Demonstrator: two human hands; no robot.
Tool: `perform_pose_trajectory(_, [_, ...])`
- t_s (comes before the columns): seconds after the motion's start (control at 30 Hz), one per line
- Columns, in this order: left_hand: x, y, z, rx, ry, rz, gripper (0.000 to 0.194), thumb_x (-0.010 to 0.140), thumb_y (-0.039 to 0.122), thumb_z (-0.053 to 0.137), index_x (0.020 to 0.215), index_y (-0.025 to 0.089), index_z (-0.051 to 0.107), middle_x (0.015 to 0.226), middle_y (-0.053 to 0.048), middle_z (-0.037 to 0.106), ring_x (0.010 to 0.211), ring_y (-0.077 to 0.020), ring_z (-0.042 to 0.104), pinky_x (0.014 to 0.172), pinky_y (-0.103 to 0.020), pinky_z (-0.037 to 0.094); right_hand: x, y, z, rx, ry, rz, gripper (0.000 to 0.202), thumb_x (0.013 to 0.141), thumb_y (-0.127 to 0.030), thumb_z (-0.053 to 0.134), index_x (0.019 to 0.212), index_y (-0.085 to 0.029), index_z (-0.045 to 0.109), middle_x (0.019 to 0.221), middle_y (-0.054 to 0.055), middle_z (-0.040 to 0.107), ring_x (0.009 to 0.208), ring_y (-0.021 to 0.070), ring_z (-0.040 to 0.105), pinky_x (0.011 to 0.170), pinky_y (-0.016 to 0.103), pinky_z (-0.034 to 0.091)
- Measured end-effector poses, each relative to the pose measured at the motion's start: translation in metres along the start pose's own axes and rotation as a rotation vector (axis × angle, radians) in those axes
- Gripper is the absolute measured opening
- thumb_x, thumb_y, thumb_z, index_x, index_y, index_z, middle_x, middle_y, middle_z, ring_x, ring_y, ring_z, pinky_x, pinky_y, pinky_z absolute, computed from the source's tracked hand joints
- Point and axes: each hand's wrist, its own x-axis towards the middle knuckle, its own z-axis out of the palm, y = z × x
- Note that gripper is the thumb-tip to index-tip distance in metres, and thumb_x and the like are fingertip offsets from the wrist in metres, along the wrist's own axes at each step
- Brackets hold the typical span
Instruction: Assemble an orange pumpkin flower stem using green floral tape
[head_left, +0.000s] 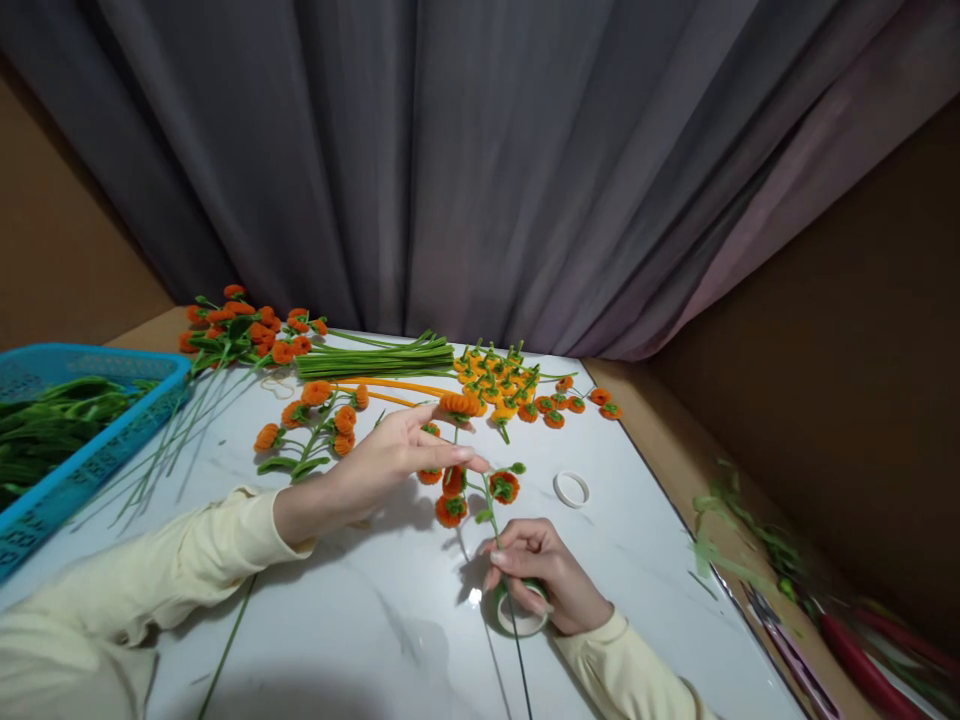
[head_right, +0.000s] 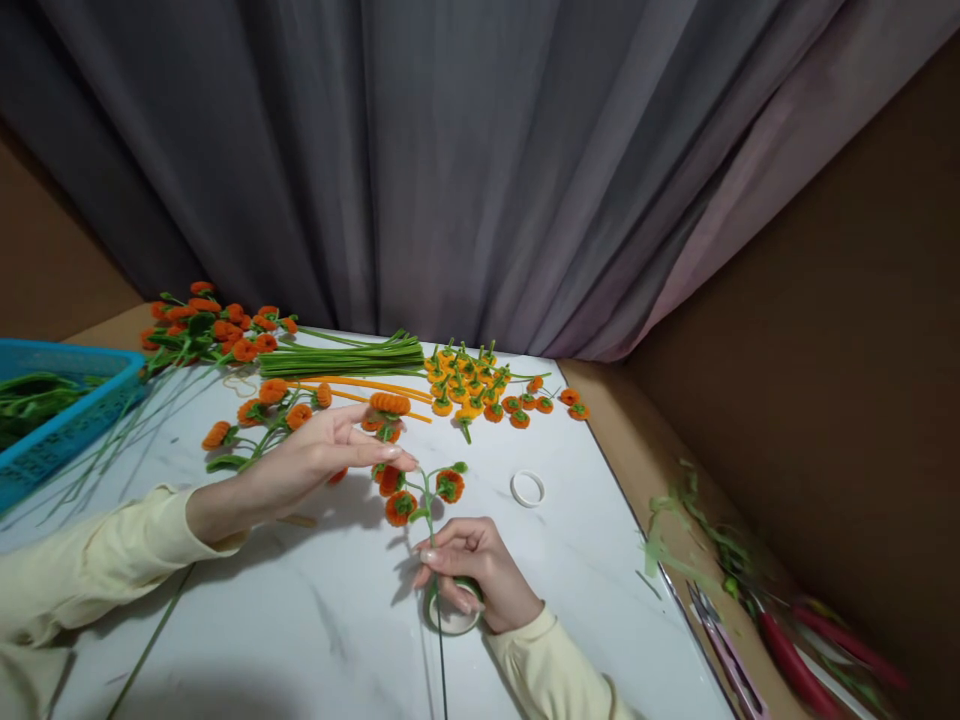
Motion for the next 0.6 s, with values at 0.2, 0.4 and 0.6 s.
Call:
perform_pose_trajectory(0.2, [-0.010,0.002,0.013,-0.042,-0.068,0.093,0.049,0.078,0.034,0.066,0.120,0.023,0.043,0.081,-0.004,0.072,0.073,-0.0180,0.064,0.066,-0.028,0.041,0.001,0.001,0.000,-0.005,-0.003,0.002,0.017,0.061,-0.021,0.078,0.063,-0.008,0.067,0.058,0.012,0.070,0.022,0.0011,0.035,0.024,0.013,0.012])
perform_pose_trajectory(0.4, [-0.007,0.005,0.017,-0.016,-0.073,0.118,0.030,0.084,0.036,0.058,0.105,0.024,0.041,0.085,-0.004,0.071,0.079,-0.0180,0.065,0.067,-0.028,0.043,0.000,0.002,-0.001,0.003,-0.029,0.000,0.016,0.062,-0.020,0.078,0.065,-0.008,0.068,0.058,0.011,0.070,0.023,0.0006,0.034,0.024,0.013,0.012])
perform_pose_trajectory(0.6, [-0.004,-0.006,0.024,0.431,-0.024,0.298,0.023,0.090,0.040,0.046,0.101,0.022,0.053,0.097,-0.005,0.065,0.088,-0.0184,0.058,0.073,-0.028,0.041,0.000,0.003,0.001,-0.022,-0.028,-0.022,0.015,0.064,-0.021,0.077,0.069,-0.008,0.069,0.059,0.011,0.070,0.024,0.0012,0.036,0.024,0.013,0.014])
